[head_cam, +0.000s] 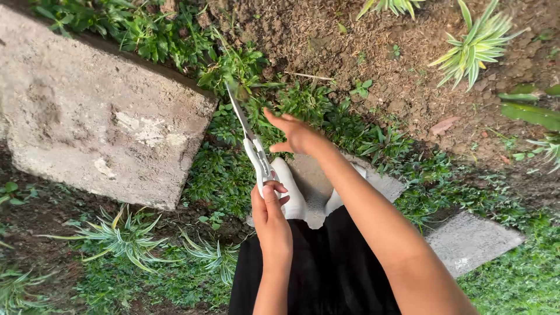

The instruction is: Pruning plants and clearing debris from a garden bed using scissors.

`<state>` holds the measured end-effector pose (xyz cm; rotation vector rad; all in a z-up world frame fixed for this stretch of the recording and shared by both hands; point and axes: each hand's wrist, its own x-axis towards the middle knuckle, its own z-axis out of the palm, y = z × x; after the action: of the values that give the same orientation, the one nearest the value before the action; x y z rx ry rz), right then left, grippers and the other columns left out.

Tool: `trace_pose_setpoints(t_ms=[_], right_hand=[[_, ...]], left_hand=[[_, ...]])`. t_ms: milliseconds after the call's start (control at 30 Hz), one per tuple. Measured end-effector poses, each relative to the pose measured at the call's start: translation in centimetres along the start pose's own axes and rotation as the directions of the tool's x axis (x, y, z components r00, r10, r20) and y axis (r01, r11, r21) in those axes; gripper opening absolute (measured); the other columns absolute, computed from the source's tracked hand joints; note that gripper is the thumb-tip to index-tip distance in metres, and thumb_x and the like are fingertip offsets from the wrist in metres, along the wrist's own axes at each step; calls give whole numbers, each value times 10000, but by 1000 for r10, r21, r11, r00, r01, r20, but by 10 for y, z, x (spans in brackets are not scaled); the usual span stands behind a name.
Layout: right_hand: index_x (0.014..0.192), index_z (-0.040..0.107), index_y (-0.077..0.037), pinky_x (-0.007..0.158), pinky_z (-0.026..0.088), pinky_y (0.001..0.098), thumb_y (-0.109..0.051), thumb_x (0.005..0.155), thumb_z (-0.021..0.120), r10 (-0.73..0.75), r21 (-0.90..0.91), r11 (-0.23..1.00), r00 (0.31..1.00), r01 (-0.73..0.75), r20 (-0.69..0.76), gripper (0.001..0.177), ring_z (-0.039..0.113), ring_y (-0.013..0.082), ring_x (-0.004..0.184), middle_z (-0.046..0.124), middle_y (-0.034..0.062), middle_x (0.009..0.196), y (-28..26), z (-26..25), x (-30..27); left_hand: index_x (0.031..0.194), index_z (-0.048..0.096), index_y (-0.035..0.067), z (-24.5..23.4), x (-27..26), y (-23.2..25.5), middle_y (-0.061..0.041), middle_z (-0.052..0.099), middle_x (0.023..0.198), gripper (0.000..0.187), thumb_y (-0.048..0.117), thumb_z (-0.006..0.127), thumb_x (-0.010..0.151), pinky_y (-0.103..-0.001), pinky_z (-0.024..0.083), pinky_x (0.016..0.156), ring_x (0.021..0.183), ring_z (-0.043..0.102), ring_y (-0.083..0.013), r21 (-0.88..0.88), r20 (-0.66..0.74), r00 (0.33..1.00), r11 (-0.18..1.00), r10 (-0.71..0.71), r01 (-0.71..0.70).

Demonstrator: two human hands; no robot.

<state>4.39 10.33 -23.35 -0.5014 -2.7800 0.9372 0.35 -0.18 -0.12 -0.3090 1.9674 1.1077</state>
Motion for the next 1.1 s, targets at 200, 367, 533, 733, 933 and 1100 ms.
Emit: trace_pose_setpoints(t_ms=[200, 367, 533, 733, 933, 1100], right_hand=[[1113, 646, -178, 803, 559, 457, -145, 991, 712, 778, -16, 627, 625, -779, 62, 143, 677, 306, 1017, 642, 93, 1109, 60, -33, 8], [1038, 565, -122, 760, 519, 455, -195, 760, 836, 598, -320, 679, 751, -660, -281, 395, 621, 339, 971, 577, 115, 993, 80, -67, 8], [1082, 569, -65, 814, 541, 455, -131, 864, 827, 675, -121, 670, 669, -733, -312, 344, 639, 360, 988, 636, 126, 1050, 109, -51, -23], [920, 658, -43, 670, 581, 465, -111, 870, 800, 767, -104, 585, 590, -805, -254, 165, 713, 366, 795, 718, 156, 907, 122, -43, -24], [869, 637, 5, 615, 607, 429, -50, 908, 707, 745, -232, 595, 637, -769, -198, 97, 720, 339, 745, 707, 195, 874, 119, -36, -30], [932, 779, -144, 619, 583, 335, -86, 960, 616, 757, 169, 602, 625, -781, 192, 175, 755, 209, 706, 800, 96, 944, 92, -38, -48]], left_hand=[[1221, 596, 57, 3, -2, -1, -32, 609, 1019, 347, 301, 379, 1103, -329, 553, 885, 941, 595, -128, 38, 2, 1000, 999, -31, 31], [1200, 599, 37, 5, -3, -6, -31, 611, 1043, 355, 300, 379, 1109, -326, 569, 883, 954, 604, -126, 45, 43, 999, 999, 11, -13], [1176, 604, 38, 6, -2, -3, -30, 613, 1054, 360, 302, 369, 1106, -319, 578, 874, 964, 612, -124, 66, 40, 999, 998, 10, -13], [1165, 609, 45, 12, -2, -3, -34, 606, 1042, 354, 303, 372, 1107, -319, 577, 863, 963, 607, -125, 61, 66, 998, 998, -16, 12], [1183, 613, 62, 17, -4, 3, -27, 601, 1069, 353, 310, 381, 1091, -322, 565, 868, 963, 608, -127, 94, 111, 993, 995, -36, 26], [1078, 626, 54, 18, -6, -6, -15, 608, 1118, 366, 326, 382, 1102, -326, 565, 860, 994, 620, -130, 101, 131, 989, 994, -61, 48]])
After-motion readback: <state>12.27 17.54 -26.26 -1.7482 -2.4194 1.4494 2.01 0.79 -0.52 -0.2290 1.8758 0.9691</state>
